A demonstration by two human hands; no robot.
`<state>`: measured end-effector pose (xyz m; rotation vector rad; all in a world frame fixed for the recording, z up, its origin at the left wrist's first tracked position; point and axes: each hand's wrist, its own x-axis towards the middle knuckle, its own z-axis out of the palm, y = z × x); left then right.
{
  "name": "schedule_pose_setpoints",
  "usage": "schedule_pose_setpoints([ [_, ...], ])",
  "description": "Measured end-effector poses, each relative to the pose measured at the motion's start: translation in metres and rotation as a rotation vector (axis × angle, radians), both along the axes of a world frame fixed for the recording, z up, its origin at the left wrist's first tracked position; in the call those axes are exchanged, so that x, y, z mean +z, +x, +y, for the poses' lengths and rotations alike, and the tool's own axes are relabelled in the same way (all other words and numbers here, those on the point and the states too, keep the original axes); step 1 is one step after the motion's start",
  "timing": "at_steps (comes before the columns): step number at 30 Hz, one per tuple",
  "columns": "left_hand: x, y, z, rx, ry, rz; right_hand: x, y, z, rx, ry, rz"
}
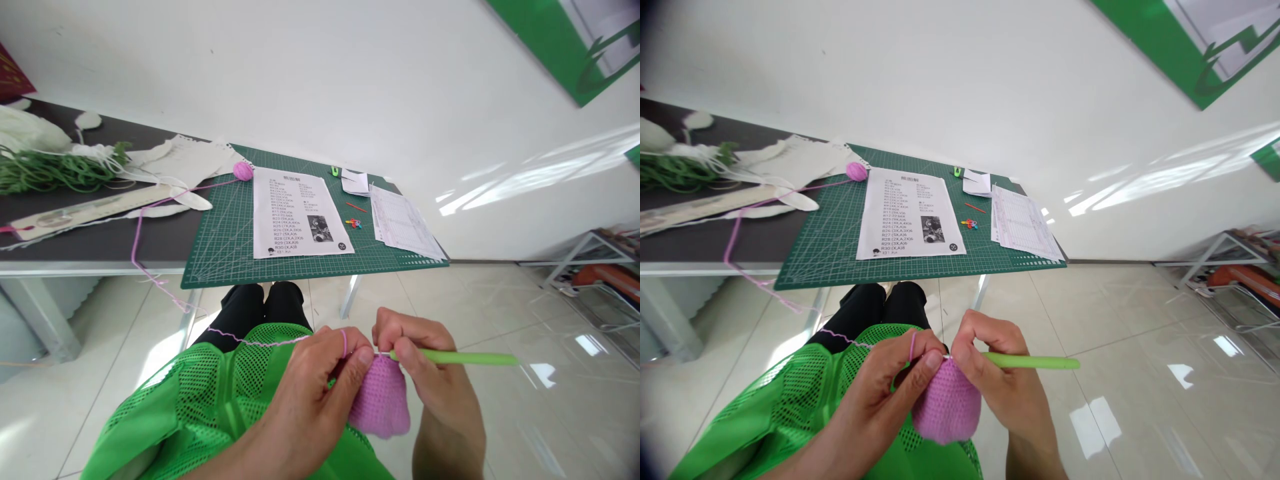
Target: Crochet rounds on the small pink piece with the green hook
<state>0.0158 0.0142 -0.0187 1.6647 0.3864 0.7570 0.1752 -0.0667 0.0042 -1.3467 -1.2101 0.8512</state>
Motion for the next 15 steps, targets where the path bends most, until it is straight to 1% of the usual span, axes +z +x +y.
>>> schedule_pose_setpoints([
  [3,-0.001,0.000,0.000,0.027,-0.038,-0.014,0.002,0.006,0.001,0.132,-0.097,0.137],
  [5,-0.001,-0.002,0.000,0.039,-0.057,-0.025,0.001,0.010,0.001,0.178,-0.126,0.182],
  [12,-0.003,-0.003,0.001,0.046,-0.088,-0.056,-0.013,0.013,-0.007,0.190,-0.115,0.271],
  [15,-0.005,-0.002,0.001,0.047,-0.098,-0.071,-0.016,0.013,-0.007,0.187,-0.095,0.288],
])
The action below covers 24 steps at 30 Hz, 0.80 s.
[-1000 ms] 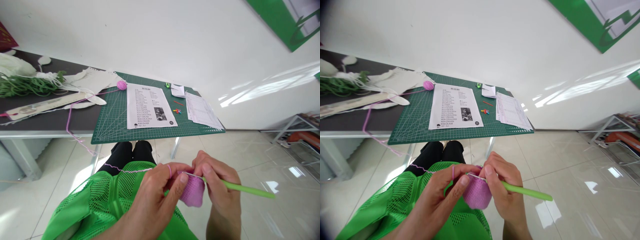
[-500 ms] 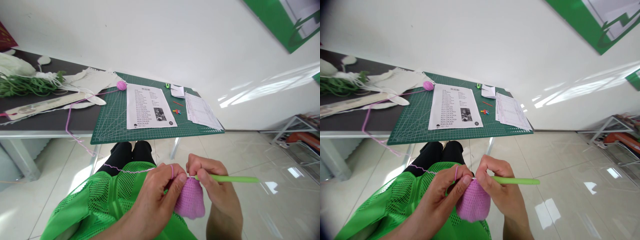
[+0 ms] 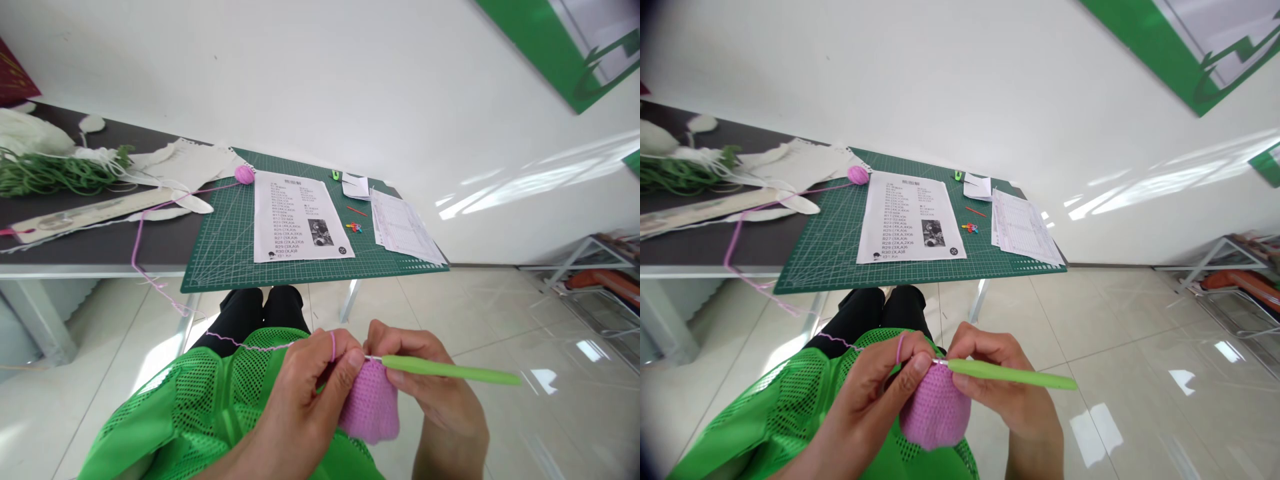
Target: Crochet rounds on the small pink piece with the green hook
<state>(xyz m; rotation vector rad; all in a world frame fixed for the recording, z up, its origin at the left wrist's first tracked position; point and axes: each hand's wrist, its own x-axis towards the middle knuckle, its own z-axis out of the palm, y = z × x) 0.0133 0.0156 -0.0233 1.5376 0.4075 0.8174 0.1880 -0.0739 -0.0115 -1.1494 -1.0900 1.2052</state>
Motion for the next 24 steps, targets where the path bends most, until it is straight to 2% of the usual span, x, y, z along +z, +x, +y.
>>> schedule_pose_setpoints([
  [9,0.0016,-0.0010,0.0028,-0.020,-0.070,0.002,-0.0083,-0.0030,0.0043,-0.022,0.069,0.041],
  [14,0.0012,-0.0026,0.0040,-0.015,-0.096,0.021,-0.0074,-0.0058,0.0057,-0.041,0.076,0.047],
  [24,-0.0007,-0.0056,0.0062,0.009,-0.054,0.010,-0.0064,-0.0029,0.0090,0.004,0.091,0.078],
])
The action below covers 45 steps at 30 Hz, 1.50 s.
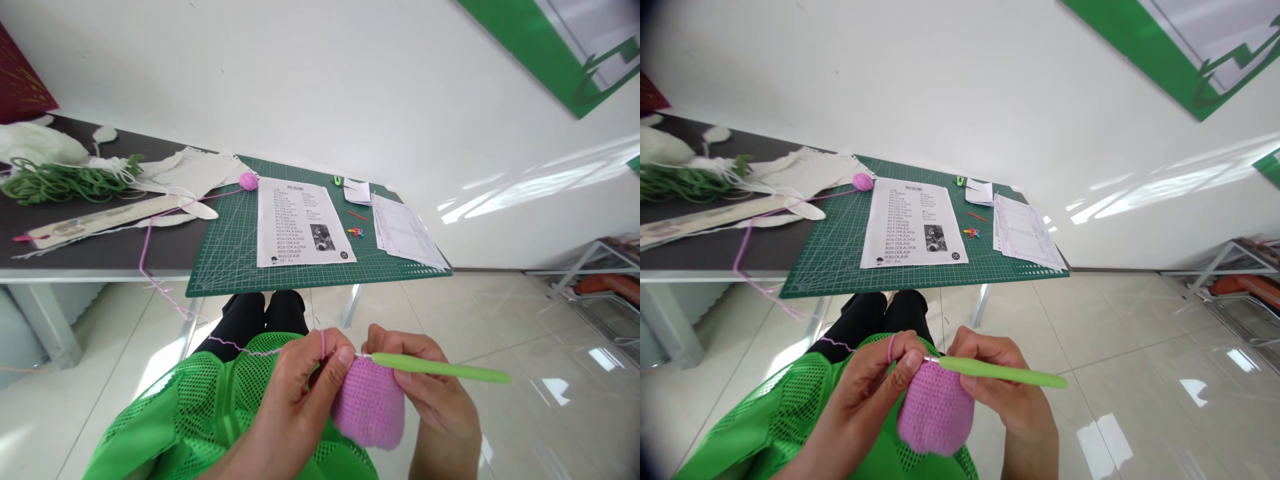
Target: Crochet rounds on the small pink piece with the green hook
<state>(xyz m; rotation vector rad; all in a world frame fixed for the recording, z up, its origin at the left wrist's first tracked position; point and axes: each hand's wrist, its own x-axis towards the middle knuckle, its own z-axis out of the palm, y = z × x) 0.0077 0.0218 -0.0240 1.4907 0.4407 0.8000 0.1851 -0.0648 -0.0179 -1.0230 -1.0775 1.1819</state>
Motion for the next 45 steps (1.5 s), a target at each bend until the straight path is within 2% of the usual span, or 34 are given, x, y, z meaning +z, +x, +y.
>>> schedule_pose_setpoints([
  [11,-0.001,-0.003,0.001,0.084,0.196,-0.018,0.005,0.000,-0.001,-0.031,0.036,-0.050],
  [16,0.005,-0.003,0.000,0.106,0.390,-0.097,0.001,0.001,-0.001,-0.034,0.108,-0.152],
  [22,0.001,-0.005,0.001,0.133,0.753,-0.152,0.000,-0.002,0.001,0.019,0.191,-0.183],
  [28,0.001,-0.010,0.003,0.033,0.872,-0.087,0.014,-0.013,-0.001,-0.124,0.336,-0.472],
  [33,0.002,-0.005,0.002,0.038,0.839,-0.130,0.013,-0.026,-0.005,-0.300,0.385,-0.457],
  [35,0.000,-0.003,0.000,0.043,0.771,-0.148,0.012,-0.031,-0.006,-0.330,0.386,-0.453],
  [39,-0.002,-0.002,-0.003,-0.045,0.633,-0.145,0.013,-0.039,-0.006,-0.398,0.394,-0.464],
  [42,0.002,-0.003,-0.004,-0.083,0.544,-0.125,0.012,-0.045,-0.007,-0.474,0.394,-0.444],
  [45,0.007,-0.003,-0.006,-0.110,0.385,-0.087,0.009,-0.050,-0.012,-0.525,0.344,-0.448],
])
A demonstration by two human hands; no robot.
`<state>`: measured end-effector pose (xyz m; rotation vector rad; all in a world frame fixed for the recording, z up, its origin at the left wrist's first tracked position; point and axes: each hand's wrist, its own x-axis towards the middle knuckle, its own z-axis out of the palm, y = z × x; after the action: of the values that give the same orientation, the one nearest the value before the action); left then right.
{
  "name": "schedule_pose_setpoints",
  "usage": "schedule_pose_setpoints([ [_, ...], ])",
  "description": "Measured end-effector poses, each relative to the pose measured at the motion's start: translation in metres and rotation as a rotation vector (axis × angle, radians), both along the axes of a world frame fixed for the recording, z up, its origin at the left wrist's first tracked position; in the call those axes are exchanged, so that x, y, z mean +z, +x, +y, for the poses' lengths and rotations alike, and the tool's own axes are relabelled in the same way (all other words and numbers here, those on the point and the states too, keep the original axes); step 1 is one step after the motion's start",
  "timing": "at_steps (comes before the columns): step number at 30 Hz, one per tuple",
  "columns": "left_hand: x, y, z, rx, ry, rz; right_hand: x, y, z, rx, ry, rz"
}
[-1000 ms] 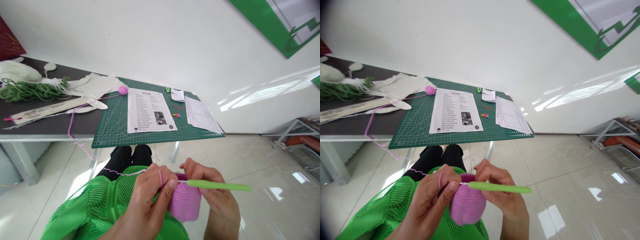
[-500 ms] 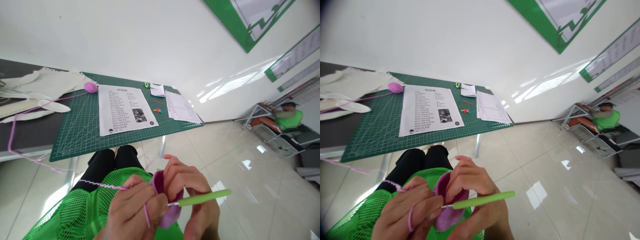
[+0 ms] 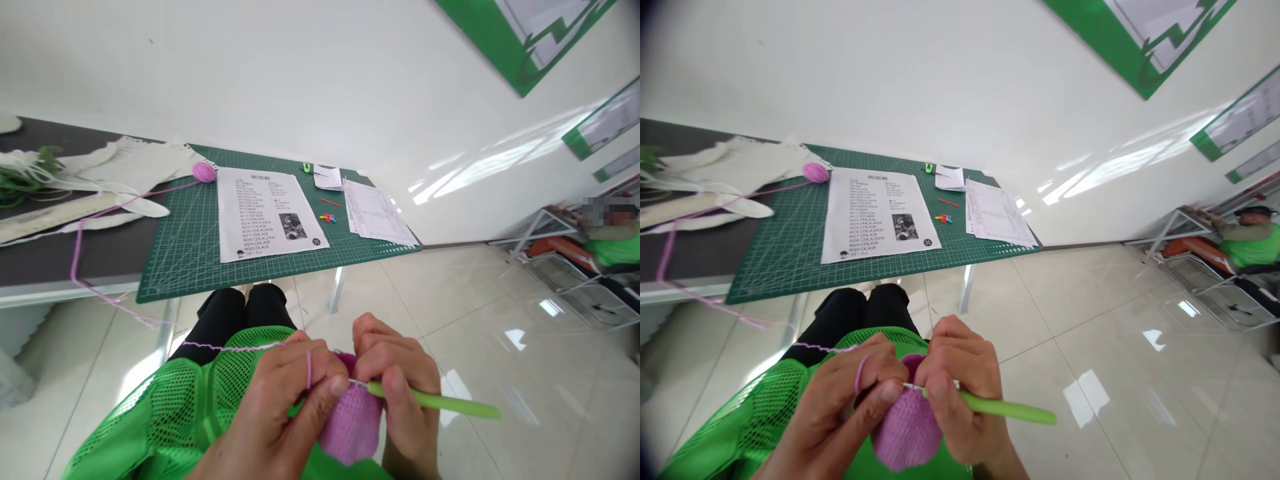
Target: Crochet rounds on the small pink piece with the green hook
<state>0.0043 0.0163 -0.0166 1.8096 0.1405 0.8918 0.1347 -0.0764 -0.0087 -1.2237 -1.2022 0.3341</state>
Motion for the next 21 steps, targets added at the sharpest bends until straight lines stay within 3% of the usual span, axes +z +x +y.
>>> schedule_pose_setpoints([
  [5,0.002,0.000,-0.002,-0.006,-0.243,-0.012,-0.009,-0.007,-0.004,-0.081,0.029,-0.028],
  [11,-0.004,-0.001,-0.008,-0.139,-0.590,-0.028,-0.014,-0.005,0.001,-0.125,0.134,-0.188],
  [16,-0.007,-0.001,-0.011,-0.169,-0.688,-0.085,-0.012,0.002,0.003,-0.131,0.199,-0.363],
  [21,-0.004,0.003,-0.013,-0.179,-0.815,-0.157,-0.010,0.003,0.002,-0.143,0.192,-0.410],
])
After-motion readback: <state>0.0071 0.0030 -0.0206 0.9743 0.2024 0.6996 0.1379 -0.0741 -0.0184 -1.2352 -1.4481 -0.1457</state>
